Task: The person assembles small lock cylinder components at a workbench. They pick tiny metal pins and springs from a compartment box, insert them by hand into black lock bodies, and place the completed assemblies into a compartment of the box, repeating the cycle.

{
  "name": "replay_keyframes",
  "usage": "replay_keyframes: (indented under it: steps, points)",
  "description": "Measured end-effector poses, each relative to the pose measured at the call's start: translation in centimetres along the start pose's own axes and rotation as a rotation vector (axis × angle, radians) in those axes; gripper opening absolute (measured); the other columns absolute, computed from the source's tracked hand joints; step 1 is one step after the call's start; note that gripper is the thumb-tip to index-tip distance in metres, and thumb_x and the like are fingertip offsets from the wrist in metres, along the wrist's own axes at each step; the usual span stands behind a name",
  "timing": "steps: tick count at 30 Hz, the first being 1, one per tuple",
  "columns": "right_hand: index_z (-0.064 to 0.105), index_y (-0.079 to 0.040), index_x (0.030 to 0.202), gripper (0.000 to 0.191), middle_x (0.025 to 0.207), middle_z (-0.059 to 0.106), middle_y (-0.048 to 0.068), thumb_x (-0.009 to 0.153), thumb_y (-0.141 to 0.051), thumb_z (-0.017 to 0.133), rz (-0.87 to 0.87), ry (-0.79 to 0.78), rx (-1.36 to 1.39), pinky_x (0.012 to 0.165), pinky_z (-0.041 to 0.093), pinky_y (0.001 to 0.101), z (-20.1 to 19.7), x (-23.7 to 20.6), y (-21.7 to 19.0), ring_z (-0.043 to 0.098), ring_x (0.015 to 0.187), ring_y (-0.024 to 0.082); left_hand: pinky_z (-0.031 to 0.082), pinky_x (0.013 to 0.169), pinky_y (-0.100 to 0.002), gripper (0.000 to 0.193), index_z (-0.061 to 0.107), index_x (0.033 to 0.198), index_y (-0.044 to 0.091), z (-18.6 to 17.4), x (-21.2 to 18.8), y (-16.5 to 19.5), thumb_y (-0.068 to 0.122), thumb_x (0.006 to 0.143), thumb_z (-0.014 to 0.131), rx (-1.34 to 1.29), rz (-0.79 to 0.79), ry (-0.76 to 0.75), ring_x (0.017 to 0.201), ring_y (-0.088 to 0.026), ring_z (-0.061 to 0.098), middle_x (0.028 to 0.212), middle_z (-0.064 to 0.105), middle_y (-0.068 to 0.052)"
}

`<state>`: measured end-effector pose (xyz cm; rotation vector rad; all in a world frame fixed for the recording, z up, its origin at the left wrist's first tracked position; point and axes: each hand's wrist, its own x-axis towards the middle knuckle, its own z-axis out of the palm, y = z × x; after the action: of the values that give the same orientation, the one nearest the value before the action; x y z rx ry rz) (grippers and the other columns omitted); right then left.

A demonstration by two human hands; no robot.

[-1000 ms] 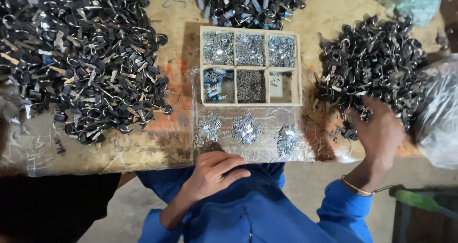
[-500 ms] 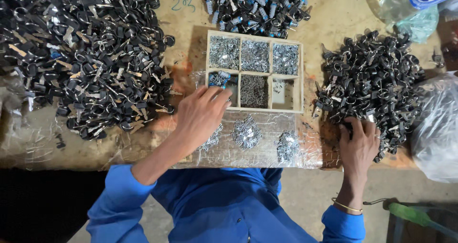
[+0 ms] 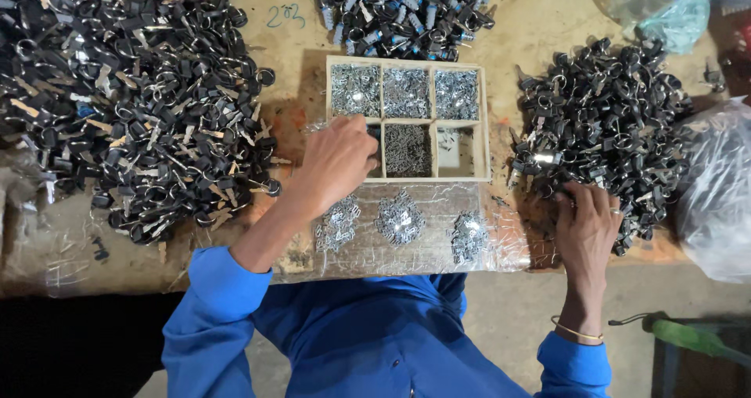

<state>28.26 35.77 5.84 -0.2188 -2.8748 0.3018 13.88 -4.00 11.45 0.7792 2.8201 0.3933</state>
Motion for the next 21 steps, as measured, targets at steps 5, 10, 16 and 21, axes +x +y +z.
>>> replay_keyframes:
  steps: [5,10,16,21]
  points:
    - [0.063,-0.001,0.118,0.011,0.130,0.065,0.014,0.110,-0.008,0.063,0.020,0.206,0.470,0.091,0.050,0.0372,0.5,0.2,0.1,0.061,0.105,0.025,0.055,0.071,-0.040,0.019,0.077,0.095,0.009,-0.9,-0.3,-0.5,0.026,0.087,0.083,-0.339,0.007,0.275,0.086,-0.023,0.068,0.096,0.070,-0.006]
    - [0.063,-0.010,0.108,0.010,0.104,0.074,0.011,0.102,-0.006,0.056,0.430,0.199,1.563,0.058,0.050,0.0239,0.7,0.8,0.2,0.065,0.068,0.012,0.057,0.071,-0.033,0.021,0.072,0.100,0.006,-0.3,-0.3,0.3,0.021,0.089,0.082,-0.666,0.019,0.343,0.081,-0.016,0.072,0.097,0.074,-0.004]
    - [0.070,-0.002,0.130,0.028,0.102,0.072,0.007,0.103,-0.001,0.073,0.305,0.046,0.914,0.072,0.045,0.0218,-0.1,1.3,-1.1,0.059,0.083,0.009,0.056,0.072,-0.031,0.022,0.071,0.102,0.006,1.1,0.0,1.0,0.017,0.088,0.085,-0.765,0.100,0.417,0.080,-0.016,0.070,0.096,0.073,-0.005]
    - [0.069,-0.001,0.119,0.028,0.102,0.075,0.011,0.095,-0.010,0.082,0.155,-0.010,0.481,0.076,0.054,0.0269,-1.6,1.8,-3.7,0.072,0.088,0.015,0.056,0.073,-0.031,0.022,0.071,0.102,0.006,1.8,0.0,1.0,0.016,0.089,0.086,-0.749,0.158,0.440,0.082,-0.016,0.070,0.096,0.073,-0.005]
